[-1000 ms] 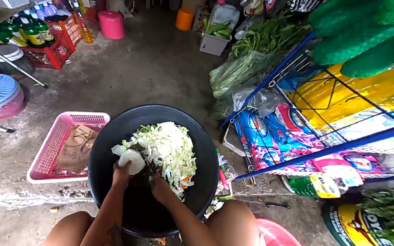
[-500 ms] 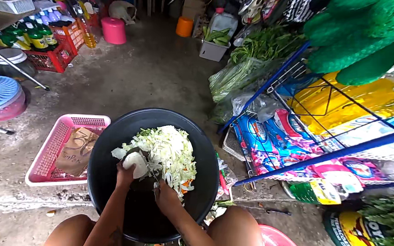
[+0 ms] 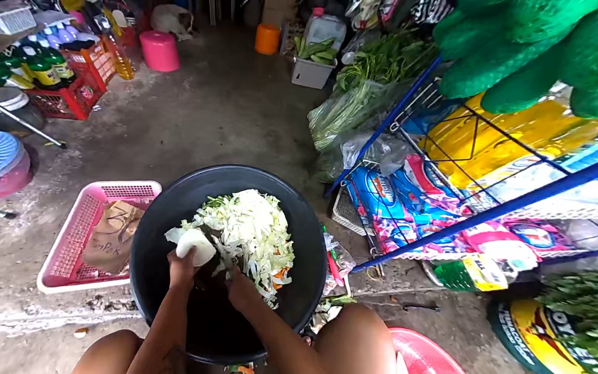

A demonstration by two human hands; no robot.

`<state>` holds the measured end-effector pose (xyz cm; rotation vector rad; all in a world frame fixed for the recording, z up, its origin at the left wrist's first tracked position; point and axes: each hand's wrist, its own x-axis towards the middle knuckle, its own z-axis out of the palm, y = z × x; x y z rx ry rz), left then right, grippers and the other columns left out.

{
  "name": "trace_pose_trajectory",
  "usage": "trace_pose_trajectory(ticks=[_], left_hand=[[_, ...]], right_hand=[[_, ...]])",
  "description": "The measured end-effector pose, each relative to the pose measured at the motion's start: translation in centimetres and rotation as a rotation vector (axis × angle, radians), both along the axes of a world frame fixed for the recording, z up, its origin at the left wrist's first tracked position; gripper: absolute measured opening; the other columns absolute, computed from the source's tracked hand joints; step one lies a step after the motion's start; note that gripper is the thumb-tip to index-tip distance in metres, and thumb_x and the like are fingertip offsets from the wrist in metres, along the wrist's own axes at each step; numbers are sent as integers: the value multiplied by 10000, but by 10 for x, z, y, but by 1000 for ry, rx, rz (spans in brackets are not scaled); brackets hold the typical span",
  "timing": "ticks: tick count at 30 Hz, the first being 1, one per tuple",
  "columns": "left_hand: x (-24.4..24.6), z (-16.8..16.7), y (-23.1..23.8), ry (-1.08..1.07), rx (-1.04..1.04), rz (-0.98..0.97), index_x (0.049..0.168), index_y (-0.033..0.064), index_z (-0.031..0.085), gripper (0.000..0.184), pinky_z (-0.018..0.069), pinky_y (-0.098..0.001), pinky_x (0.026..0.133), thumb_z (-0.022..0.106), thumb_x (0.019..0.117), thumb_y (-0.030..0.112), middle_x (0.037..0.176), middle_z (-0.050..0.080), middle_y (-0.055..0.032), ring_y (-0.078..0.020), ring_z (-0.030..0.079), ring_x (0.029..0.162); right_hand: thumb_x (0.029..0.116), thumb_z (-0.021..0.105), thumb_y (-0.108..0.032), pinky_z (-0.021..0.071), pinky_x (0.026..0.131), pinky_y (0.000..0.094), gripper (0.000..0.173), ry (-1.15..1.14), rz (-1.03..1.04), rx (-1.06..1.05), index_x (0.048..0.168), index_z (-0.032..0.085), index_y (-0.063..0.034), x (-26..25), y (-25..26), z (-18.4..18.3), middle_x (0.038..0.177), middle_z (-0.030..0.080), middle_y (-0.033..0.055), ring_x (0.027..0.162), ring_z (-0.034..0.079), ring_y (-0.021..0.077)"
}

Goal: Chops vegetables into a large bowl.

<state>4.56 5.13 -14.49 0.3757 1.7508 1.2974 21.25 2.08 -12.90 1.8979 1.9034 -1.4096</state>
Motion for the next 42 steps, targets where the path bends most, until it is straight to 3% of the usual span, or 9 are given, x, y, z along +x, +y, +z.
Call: trace_pose_trajectory(ticks=[2,5,8,11,24,30,37,42], left_hand=[[-9,12,3,-84,68,70,1582,67,220,711,623,-495,823,647,1031,211,1382,538,-301,-374,684,1075],[-16,19,3,-122,11,-51,1572,70,246,702,623,-499,828,660,1019,193,1367,552,-294,-377,685,1081],[-15,5,3,-14,-143,-243,1545,41,319,701,608,-539,849,712,987,201,1351,575,-291,-399,676,1098],[-16,-2,6,103,-216,-301,1530,20,364,681,588,-567,898,711,994,256,1367,571,-294,-413,662,1141],[-20,-1,10,128,-253,-321,1521,31,405,630,590,-552,900,683,1011,274,1358,583,-287,-405,668,1135],[-21,1,12,162,-278,-332,1528,17,372,673,587,-553,914,698,1001,278,1374,570,-291,-408,662,1154],[-21,1,13,187,-267,-329,1512,14,377,670,596,-557,888,713,990,263,1337,591,-294,-409,679,1114],[-21,0,12,219,-287,-353,1538,42,367,707,582,-572,914,732,974,264,1392,562,-284,-414,653,1171]], right_hand=[[1103,457,-341,528,989,594,484,21,-26,7,1504,419,-73,19,-5,0,1255,669,241,1160,672,404],[1108,443,-354,521,1009,591,487,-50,-44,49,1512,420,-83,35,-2,18,1272,665,237,1192,661,402],[1111,427,-378,526,1009,581,485,-112,5,97,1502,423,-92,40,2,28,1277,666,221,1205,659,389],[1112,426,-379,530,997,593,468,-142,111,97,1483,446,-94,39,-3,32,1277,661,224,1199,658,401],[1112,440,-333,520,1011,595,534,-29,88,65,1596,337,-132,11,28,-9,1298,660,232,1187,664,402],[1116,428,-351,524,1016,567,478,-148,106,106,1503,423,-71,38,14,19,1302,653,225,1211,657,383],[1108,444,-365,537,977,585,430,-156,200,91,1441,472,-94,35,-1,28,1208,686,215,1154,678,394],[1114,438,-321,543,971,592,500,-124,170,72,1564,362,-119,9,16,1,1264,668,228,1145,685,399]])
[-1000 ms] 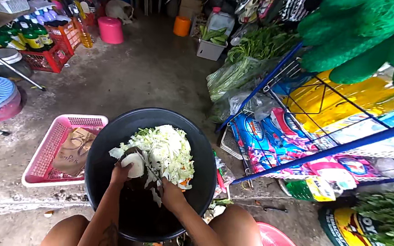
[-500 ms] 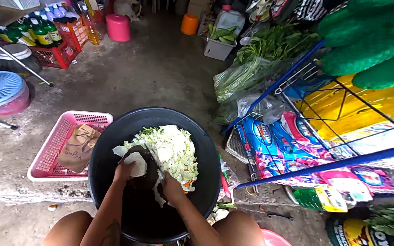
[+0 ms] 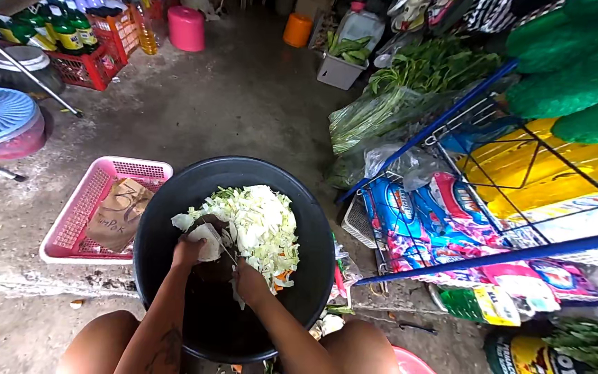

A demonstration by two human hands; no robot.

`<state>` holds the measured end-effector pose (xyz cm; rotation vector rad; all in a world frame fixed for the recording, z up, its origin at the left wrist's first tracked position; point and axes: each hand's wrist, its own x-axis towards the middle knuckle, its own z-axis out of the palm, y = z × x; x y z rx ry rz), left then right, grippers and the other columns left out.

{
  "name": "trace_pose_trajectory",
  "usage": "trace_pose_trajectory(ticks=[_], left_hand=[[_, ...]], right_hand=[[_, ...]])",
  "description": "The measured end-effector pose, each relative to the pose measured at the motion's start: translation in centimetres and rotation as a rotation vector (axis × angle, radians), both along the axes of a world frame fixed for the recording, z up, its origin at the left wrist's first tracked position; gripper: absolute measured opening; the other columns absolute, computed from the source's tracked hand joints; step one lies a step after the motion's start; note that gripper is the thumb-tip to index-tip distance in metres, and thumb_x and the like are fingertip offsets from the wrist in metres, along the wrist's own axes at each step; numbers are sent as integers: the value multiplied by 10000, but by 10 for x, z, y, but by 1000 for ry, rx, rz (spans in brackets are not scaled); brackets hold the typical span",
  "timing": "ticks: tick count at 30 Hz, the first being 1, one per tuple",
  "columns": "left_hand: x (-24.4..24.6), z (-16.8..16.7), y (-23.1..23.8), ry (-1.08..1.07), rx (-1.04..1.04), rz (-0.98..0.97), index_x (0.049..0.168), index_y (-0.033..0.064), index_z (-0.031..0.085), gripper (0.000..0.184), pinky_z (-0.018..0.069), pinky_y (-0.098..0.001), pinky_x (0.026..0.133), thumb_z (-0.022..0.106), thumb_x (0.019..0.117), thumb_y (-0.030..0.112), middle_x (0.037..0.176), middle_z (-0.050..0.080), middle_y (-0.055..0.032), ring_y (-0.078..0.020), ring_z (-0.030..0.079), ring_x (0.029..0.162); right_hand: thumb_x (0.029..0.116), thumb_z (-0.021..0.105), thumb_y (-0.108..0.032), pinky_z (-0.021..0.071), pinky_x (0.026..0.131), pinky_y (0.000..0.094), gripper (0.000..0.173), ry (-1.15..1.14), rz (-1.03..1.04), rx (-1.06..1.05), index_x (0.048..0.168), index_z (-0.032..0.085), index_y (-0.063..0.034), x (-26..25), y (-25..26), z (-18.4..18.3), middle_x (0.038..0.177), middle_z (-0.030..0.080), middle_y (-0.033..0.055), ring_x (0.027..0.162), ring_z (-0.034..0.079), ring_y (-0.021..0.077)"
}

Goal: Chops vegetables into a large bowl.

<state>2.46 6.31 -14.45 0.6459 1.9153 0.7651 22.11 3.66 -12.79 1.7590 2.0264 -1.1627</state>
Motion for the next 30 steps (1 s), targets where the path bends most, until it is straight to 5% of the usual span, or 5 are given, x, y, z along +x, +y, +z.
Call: trace_pose_trajectory(ticks=[9,16,25,30], left_hand=[[6,-1,-2,-146,207,259,1520,19,332,689,600,-544,851,722,982,201,1361,560,-297,-397,669,1106],[19,-15,-3,34,172,163,1512,-24,360,789,534,-570,1002,807,904,207,1394,541,-310,-419,596,1249],[20,-10,-7,98,129,90,1529,-6,338,823,540,-561,1004,815,897,217,1398,552,-293,-404,615,1241],[17,-13,-8,-131,171,297,1517,9,352,718,592,-541,888,758,955,197,1363,564,-297,-399,661,1131]], right_hand=[[1109,441,-341,517,1016,577,480,58,-128,10,1502,423,-66,31,7,1,1258,668,238,1194,661,392],[1113,422,-374,541,976,568,456,24,-110,-33,1466,428,-85,10,-21,42,1233,677,216,1166,677,379],[1120,420,-318,534,1003,565,461,76,-128,-68,1505,380,-69,-12,-17,-3,1288,655,233,1192,669,387],[1108,465,-328,532,985,562,482,214,-146,-93,1494,418,-44,10,-11,-10,1257,656,239,1127,679,374]])
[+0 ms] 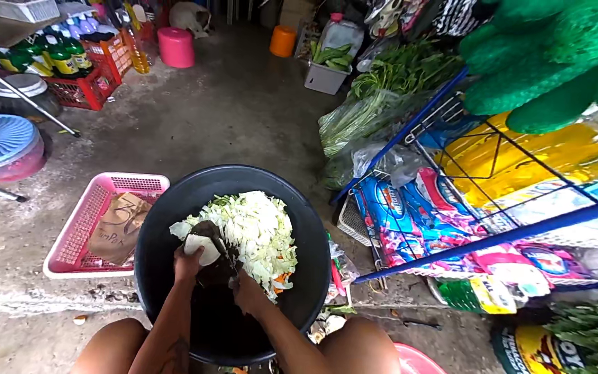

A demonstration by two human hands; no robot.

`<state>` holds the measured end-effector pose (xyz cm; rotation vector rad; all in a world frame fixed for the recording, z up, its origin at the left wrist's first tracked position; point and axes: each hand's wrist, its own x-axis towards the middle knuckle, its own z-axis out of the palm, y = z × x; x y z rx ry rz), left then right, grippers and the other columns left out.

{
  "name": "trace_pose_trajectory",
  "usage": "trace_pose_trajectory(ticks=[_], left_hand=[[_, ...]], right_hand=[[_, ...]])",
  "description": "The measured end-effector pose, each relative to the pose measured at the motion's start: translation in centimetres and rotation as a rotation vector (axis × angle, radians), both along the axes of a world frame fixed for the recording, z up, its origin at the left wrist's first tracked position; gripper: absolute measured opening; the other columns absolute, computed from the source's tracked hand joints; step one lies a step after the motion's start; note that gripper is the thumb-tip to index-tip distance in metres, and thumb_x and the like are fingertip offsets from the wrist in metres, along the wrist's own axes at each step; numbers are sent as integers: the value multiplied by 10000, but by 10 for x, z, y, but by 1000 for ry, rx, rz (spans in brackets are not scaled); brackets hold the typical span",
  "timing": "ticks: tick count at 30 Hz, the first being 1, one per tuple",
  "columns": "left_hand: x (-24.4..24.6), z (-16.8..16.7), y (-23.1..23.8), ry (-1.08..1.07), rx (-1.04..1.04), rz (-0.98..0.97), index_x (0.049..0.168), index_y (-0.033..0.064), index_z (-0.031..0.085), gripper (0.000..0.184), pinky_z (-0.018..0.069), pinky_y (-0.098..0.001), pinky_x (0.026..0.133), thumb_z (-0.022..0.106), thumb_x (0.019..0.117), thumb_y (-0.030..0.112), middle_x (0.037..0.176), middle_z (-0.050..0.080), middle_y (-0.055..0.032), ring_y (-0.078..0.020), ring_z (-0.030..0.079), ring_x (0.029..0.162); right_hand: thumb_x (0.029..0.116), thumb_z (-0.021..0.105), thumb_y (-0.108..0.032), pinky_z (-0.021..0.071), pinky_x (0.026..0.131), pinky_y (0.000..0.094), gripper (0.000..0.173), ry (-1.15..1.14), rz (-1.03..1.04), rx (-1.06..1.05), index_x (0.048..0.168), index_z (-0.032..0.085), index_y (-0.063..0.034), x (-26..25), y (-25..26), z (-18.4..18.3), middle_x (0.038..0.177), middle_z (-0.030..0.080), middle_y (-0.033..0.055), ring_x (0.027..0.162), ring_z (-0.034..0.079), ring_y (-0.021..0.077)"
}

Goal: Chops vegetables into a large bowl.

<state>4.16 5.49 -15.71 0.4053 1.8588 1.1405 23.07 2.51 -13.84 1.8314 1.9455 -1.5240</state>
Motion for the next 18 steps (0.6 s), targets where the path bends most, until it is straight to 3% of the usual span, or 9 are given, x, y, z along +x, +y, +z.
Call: trace_pose_trajectory(ticks=[2,6,11,18], left_hand=[[-1,3,1,-49,24,40,1498,7,364,667,604,-518,862,732,976,200,1345,574,-285,-377,674,1101],[4,0,3,-22,25,-23,1523,19,336,696,600,-536,869,730,971,175,1358,569,-288,-388,671,1114],[7,2,5,26,26,-25,1532,-2,309,735,596,-543,883,742,959,156,1357,573,-289,-392,668,1126],[5,-3,7,33,1,-36,1537,22,313,762,605,-546,881,763,940,169,1388,553,-277,-385,664,1150]], right_hand=[[1100,473,-339,499,1048,582,535,-68,-1,0,1561,374,-84,14,-6,10,1318,648,235,1219,648,386],[1111,442,-356,524,1018,565,457,-230,-11,55,1473,433,-77,18,-13,33,1275,663,225,1211,657,388],[1114,428,-361,532,984,585,438,-207,70,42,1463,442,-97,0,-20,50,1243,675,219,1177,669,396],[1118,421,-328,544,985,563,472,-180,35,35,1522,369,-90,-25,-15,20,1264,668,219,1180,674,386]])
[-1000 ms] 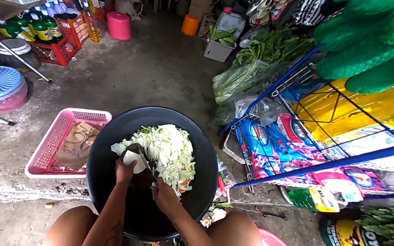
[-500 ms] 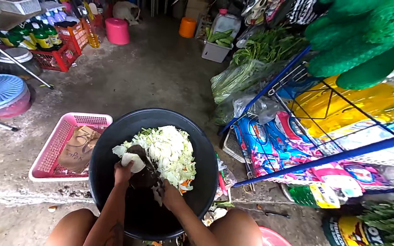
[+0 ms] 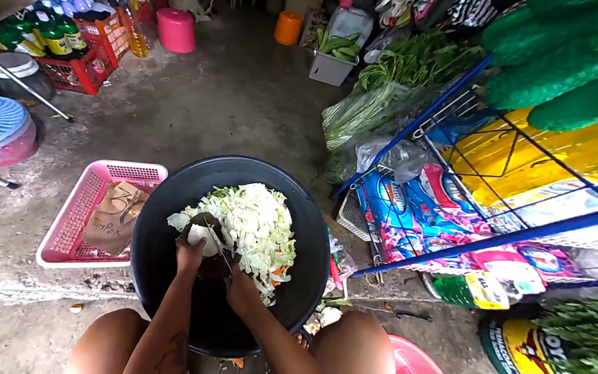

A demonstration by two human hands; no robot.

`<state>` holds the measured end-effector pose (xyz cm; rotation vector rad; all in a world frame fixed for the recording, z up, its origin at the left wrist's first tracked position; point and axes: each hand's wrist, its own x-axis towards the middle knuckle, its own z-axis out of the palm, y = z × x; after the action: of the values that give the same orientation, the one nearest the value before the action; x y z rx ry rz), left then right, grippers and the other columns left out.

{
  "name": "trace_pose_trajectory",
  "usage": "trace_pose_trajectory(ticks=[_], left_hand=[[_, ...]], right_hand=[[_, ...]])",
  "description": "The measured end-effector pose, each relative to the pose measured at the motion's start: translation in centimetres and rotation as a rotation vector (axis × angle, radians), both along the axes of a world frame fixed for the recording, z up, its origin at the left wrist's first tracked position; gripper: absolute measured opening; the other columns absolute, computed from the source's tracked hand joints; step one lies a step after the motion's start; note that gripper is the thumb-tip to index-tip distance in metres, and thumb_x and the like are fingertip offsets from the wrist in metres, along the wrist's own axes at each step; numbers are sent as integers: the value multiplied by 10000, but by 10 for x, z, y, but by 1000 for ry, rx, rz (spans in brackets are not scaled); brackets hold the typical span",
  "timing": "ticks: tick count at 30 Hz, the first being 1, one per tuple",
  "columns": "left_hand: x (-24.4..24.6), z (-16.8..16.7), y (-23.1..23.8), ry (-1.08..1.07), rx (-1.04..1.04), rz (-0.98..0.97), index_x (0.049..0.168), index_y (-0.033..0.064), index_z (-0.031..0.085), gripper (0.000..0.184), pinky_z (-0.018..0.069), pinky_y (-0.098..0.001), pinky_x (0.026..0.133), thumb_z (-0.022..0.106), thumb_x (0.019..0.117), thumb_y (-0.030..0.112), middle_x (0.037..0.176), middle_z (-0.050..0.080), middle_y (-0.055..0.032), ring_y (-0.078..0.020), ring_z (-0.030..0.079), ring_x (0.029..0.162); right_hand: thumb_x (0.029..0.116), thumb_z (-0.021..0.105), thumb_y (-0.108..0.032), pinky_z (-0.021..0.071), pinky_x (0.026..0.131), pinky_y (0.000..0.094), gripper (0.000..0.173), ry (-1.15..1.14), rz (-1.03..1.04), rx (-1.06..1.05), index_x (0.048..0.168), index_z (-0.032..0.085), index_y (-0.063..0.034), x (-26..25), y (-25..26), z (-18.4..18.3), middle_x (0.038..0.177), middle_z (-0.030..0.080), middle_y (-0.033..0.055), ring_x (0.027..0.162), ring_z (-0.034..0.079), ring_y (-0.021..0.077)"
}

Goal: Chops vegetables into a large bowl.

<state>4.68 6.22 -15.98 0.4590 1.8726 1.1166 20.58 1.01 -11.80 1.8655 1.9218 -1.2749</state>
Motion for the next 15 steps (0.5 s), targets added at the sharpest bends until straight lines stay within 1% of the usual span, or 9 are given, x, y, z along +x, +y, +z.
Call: trace_pose_trajectory(ticks=[3,5,7,8,9,10,12,13,15], left_hand=[[2,0,-1,-3,26,5,1543,25,307,760,600,-544,888,756,946,165,1401,542,-284,-392,655,1162],[1,2,-3,-43,49,42,1535,23,328,725,600,-528,881,744,960,167,1394,546,-284,-385,658,1147],[0,7,-4,-137,87,141,1506,4,356,659,608,-490,857,719,980,164,1351,573,-281,-361,677,1093],[-2,13,-4,-186,119,204,1493,-11,362,637,609,-475,845,707,987,163,1325,582,-283,-351,681,1067],[-6,19,-3,-221,144,244,1489,-14,359,623,612,-458,838,694,996,166,1309,590,-281,-338,686,1049],[-11,24,-3,-244,161,247,1490,-10,357,608,614,-441,829,678,1006,170,1297,595,-275,-325,690,1034],[-18,33,-2,-265,151,149,1484,-3,378,567,606,-431,832,651,1022,179,1292,604,-261,-310,687,1034],[-21,34,-3,-260,113,59,1476,0,407,551,602,-439,845,654,1018,182,1292,609,-253,-311,683,1047],[-21,30,-5,-207,2,-134,1470,19,454,553,591,-471,887,687,999,190,1302,619,-242,-327,677,1085]], right_hand=[[1115,422,-303,536,997,579,495,4,-18,13,1561,345,-104,-13,15,-14,1296,659,227,1205,661,398],[1115,429,-306,533,1001,580,485,33,-7,4,1547,351,-100,-12,19,-17,1307,652,232,1208,659,401],[1109,458,-315,526,1005,582,479,109,-1,-24,1513,386,-68,3,18,-18,1316,637,245,1191,661,400],[1104,473,-319,529,987,584,482,144,-3,-30,1504,402,-59,13,16,-17,1299,640,247,1157,670,398],[1098,487,-327,523,999,590,498,162,-7,-31,1513,409,-62,23,13,-16,1299,646,244,1163,668,395],[1094,496,-330,503,1038,593,523,164,-12,-26,1538,402,-71,33,10,-14,1321,642,241,1204,651,393],[1094,494,-321,495,1044,591,501,112,-22,16,1516,427,-58,50,9,-5,1296,651,249,1215,643,402],[1097,486,-322,499,1037,586,481,86,-29,38,1491,447,-48,55,9,1,1276,656,251,1206,646,403],[1107,455,-352,513,1024,570,466,19,-7,64,1472,450,-62,58,11,11,1260,663,235,1202,653,389]])
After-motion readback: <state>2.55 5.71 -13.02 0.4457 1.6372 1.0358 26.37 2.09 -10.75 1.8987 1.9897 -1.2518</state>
